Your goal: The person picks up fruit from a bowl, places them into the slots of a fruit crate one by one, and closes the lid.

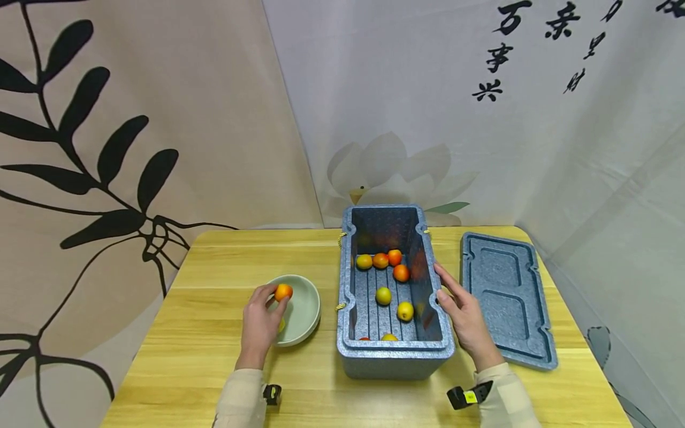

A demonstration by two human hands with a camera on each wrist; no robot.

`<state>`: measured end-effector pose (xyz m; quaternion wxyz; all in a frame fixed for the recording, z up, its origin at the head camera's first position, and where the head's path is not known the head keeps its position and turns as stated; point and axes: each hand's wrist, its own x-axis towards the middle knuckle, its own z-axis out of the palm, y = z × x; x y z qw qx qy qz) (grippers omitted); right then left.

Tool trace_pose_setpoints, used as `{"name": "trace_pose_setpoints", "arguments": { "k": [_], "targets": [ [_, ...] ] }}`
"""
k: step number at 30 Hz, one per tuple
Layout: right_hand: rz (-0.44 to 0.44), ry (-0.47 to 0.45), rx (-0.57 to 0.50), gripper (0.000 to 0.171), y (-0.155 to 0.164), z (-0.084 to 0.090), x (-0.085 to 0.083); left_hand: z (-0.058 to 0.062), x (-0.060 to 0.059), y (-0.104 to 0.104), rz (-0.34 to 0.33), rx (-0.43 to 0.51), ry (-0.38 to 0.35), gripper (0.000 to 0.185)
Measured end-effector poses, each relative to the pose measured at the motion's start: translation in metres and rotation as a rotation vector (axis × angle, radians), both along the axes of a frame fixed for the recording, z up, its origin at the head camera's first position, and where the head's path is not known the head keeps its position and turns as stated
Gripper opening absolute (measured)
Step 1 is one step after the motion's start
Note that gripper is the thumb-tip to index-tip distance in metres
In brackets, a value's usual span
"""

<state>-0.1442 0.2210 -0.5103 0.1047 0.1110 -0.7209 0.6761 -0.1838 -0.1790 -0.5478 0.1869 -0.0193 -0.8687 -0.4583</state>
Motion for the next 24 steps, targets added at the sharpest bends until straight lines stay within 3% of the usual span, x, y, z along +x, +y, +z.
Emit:
{"name": "trace_pose_setpoints", "arguments": {
  "k": [7, 15, 24],
  "targets": [
    [0.001, -0.018, 0.006, 0.046, 0.0, 0.001, 0.0, 0.013, -0.001, 0.004, -0.032, 0.095, 0.03, 0.032],
    [-0.005, -0.025, 0.024, 0.046, 0.0, 0.0, 0.002, 0.019, -0.001, 0.007, -0.035, 0.026, 0.095, 0.033],
    [0.014, -0.024, -0.013, 0.046, 0.0, 0.001, 0.001, 0.032, -0.004, 0.014, -0.072, 0.087, 0.088, 0.03]
  ]
}}
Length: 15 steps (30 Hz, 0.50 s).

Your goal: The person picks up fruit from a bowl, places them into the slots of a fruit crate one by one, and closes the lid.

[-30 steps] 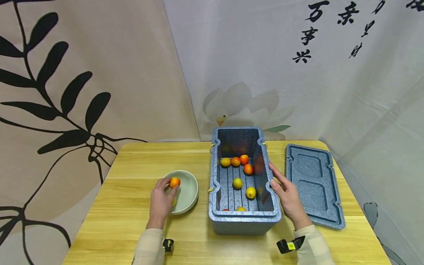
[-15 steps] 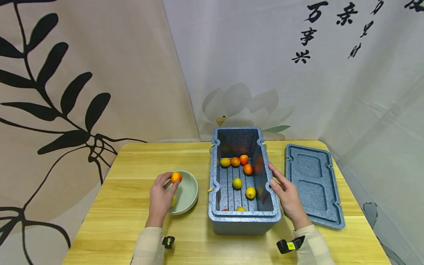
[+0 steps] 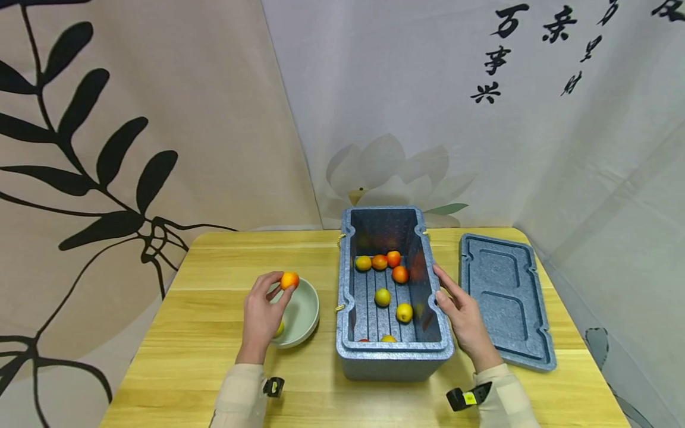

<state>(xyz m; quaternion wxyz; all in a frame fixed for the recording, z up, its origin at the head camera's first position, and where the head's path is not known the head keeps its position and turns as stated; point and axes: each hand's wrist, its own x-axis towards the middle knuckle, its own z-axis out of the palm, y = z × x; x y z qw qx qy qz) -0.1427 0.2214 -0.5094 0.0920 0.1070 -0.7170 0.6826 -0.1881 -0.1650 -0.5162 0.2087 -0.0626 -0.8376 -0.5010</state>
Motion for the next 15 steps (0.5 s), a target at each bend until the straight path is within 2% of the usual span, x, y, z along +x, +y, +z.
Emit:
{"name": "trace_pose_setpoints", "arguments": {
  "k": [15],
  "targets": [
    [0.01, -0.009, -0.012, 0.047, 0.0, 0.0, 0.0, 0.02, -0.014, 0.014, -0.07, 0.051, 0.079, 0.033]
  ]
}}
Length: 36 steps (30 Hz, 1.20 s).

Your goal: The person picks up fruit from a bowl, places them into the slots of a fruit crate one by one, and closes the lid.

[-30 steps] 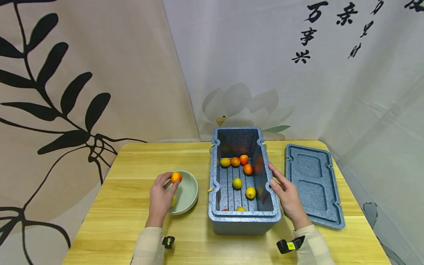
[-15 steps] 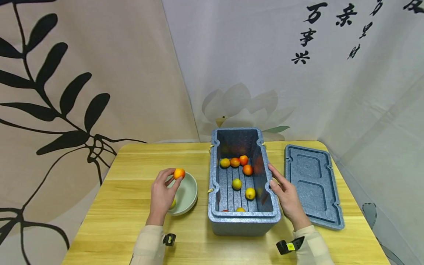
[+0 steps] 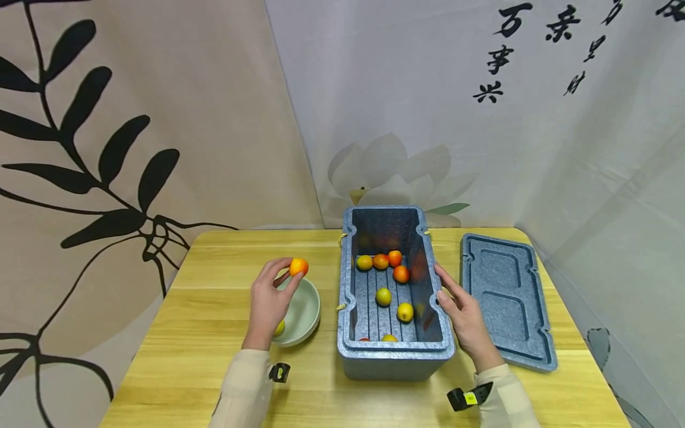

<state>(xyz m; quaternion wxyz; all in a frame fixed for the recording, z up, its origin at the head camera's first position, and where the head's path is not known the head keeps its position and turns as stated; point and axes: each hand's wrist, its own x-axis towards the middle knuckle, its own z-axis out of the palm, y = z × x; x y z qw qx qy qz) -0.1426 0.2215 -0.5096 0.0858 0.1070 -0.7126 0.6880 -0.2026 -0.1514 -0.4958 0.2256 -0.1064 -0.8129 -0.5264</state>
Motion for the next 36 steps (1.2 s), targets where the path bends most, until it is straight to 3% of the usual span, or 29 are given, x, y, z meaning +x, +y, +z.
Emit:
{"name": "trace_pose_setpoints", "arguments": {
  "k": [14, 23, 36],
  "targets": [
    [-0.018, -0.002, 0.027, 0.046, -0.003, 0.0, -0.001, 0.026, -0.009, 0.009, -0.036, -0.025, 0.057, 0.034],
    [-0.017, -0.002, 0.017, 0.046, -0.002, 0.0, -0.001, 0.039, -0.018, 0.023, -0.029, 0.044, 0.089, 0.033],
    [-0.028, -0.009, 0.029, 0.046, -0.001, 0.001, 0.0, 0.057, -0.029, 0.048, -0.095, 0.09, 0.098, 0.035]
  ]
}}
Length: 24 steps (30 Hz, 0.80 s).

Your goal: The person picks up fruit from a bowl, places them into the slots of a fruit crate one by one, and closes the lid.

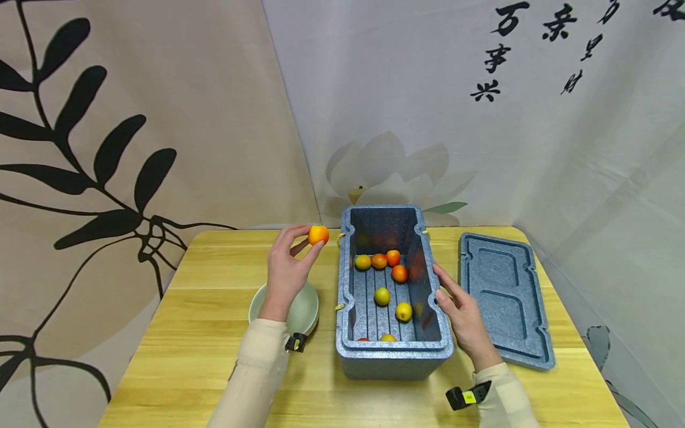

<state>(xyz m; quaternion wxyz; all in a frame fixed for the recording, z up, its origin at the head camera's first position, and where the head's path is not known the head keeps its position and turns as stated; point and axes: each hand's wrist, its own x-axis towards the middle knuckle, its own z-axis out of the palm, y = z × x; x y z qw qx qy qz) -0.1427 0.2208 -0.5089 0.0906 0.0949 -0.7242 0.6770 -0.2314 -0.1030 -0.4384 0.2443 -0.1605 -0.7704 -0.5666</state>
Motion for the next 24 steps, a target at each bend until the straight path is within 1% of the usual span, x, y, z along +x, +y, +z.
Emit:
{"name": "trace_pose_setpoints", "arguments": {
  "k": [8, 10, 15, 17, 19, 24],
  "targets": [
    [0.0, 0.0, -0.004, 0.045, -0.001, 0.001, 0.0, 0.007, -0.006, 0.009, -0.057, 0.001, 0.043, 0.034],
    [-0.002, 0.0, -0.002, 0.045, -0.002, 0.001, 0.0, 0.015, -0.003, 0.013, -0.066, 0.007, 0.034, 0.032],
    [-0.001, -0.009, 0.002, 0.046, -0.001, 0.002, 0.0, 0.038, 0.01, 0.026, -0.093, 0.023, 0.045, 0.031],
    [-0.001, -0.011, 0.006, 0.046, -0.001, 0.002, 0.0, 0.042, 0.011, 0.029, -0.107, 0.023, 0.059, 0.031],
    [-0.003, -0.01, 0.005, 0.046, -0.001, 0.002, 0.0, 0.044, 0.011, 0.032, -0.12, 0.023, 0.058, 0.031],
    [-0.005, -0.005, 0.001, 0.046, -0.001, 0.002, 0.001, 0.047, 0.009, 0.038, -0.146, 0.021, 0.056, 0.032]
  ]
}}
